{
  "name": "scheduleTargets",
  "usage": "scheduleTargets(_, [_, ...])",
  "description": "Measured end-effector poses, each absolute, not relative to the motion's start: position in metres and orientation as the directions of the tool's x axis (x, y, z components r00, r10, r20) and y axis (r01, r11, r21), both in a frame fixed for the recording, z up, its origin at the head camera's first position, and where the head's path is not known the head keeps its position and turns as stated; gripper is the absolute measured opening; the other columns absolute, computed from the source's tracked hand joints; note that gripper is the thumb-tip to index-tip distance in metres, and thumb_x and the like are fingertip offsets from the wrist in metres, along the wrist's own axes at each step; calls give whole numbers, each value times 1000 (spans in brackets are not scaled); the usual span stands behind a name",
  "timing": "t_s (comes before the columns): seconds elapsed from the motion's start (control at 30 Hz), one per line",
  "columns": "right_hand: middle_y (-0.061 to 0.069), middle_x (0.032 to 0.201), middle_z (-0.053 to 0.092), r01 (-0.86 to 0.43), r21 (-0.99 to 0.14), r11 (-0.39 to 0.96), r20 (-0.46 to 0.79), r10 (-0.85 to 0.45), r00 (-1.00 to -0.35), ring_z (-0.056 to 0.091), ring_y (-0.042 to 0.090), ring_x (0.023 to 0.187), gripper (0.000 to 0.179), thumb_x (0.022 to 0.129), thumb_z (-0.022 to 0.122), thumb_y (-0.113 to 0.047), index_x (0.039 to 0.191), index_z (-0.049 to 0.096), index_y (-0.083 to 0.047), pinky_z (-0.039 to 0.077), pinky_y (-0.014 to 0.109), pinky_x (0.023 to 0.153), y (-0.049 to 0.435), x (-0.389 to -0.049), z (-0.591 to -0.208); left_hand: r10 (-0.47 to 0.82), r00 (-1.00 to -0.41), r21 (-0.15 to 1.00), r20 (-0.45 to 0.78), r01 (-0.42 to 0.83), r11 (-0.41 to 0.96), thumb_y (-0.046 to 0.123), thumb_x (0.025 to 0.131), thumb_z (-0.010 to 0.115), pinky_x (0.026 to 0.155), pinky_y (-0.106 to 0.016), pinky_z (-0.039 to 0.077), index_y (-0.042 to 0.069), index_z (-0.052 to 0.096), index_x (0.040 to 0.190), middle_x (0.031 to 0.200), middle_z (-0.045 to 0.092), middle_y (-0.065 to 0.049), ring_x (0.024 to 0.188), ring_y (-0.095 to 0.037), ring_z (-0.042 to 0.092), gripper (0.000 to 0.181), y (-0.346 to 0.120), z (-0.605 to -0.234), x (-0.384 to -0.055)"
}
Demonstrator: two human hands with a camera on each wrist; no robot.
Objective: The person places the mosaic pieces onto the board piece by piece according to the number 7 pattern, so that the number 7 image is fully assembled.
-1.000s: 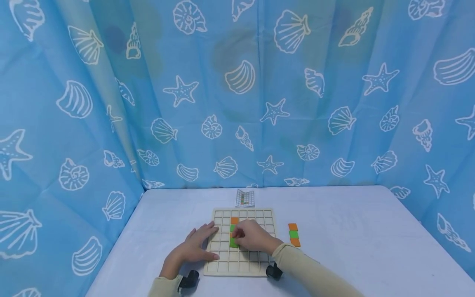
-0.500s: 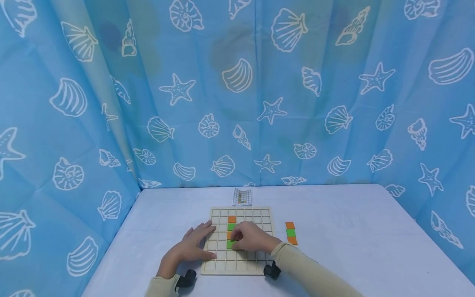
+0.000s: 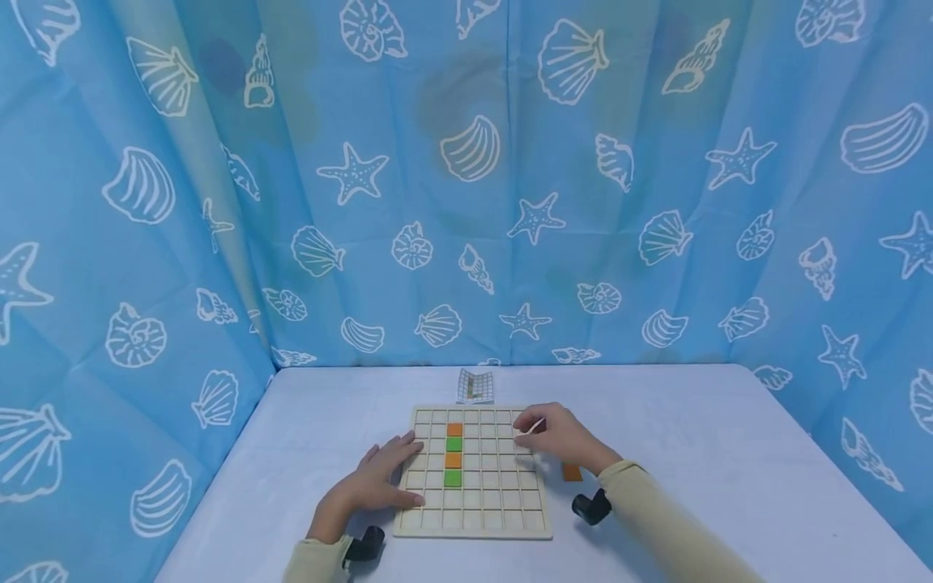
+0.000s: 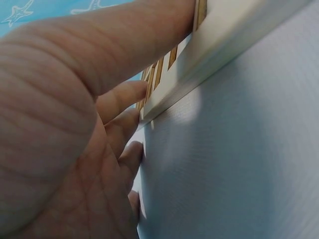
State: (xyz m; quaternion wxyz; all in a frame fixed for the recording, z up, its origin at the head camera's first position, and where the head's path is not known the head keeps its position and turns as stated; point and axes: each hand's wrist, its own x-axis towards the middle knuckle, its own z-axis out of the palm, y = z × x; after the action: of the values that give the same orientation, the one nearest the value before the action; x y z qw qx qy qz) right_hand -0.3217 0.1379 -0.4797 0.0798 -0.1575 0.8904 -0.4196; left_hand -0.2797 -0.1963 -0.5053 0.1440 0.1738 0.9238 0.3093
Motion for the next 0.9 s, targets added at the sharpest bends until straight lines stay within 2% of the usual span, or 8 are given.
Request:
scheduleTargets(0.17, [3,101,69,-64,-788,612,-64,-185,-981,63,17,87,18,88,75,-18,104,73,-11,59,29,74,174,-333,-490,401,-901,624,-166,219,750,45,77,81,123,-62,4,11,40,151,164,26,-12,152,-37,17,91,-196,-505,-279])
scheduleTargets(0.33, [5,103,68,8,-764,645,-96,-101,-990,60,20,89,20,87,76,-20,105,72,-11,59,29,73,197,-337,-500,402,-902,627,-160,222,747,45,77,81,123,-62,4,10,40,151,163,26,-13,152,-38,17,91,-196,-505,-279])
scheduleTargets(0.53, [6,99,67,27,-740,672,-95,-65,-993,58,21,87,26,84,78,-24,104,70,-10,56,29,71,203,-338,-508,411,-899,627,-151,235,743,44,78,80,123,-62,4,9,40,151,163,25,-13,152,-38,17,90,-197,-505,-280])
scheduleTargets(0.73, [7,93,61,18,-654,756,-97,-59,-994,53,20,81,44,80,83,-30,113,65,-6,49,28,68,196,-345,-515,408,-901,632,-147,232,740,43,77,81,123,-62,4,10,40,151,163,26,-13,152,-37,17,91,-197,-504,-280])
scheduleTargets(0.9, [6,92,61,6,-640,769,-93,-70,-993,54,19,81,47,80,82,-20,119,62,-5,53,30,72,194,-345,-512,408,-900,626,-157,228,745,44,78,80,123,-62,4,11,40,151,164,25,-12,152,-37,16,90,-197,-507,-280])
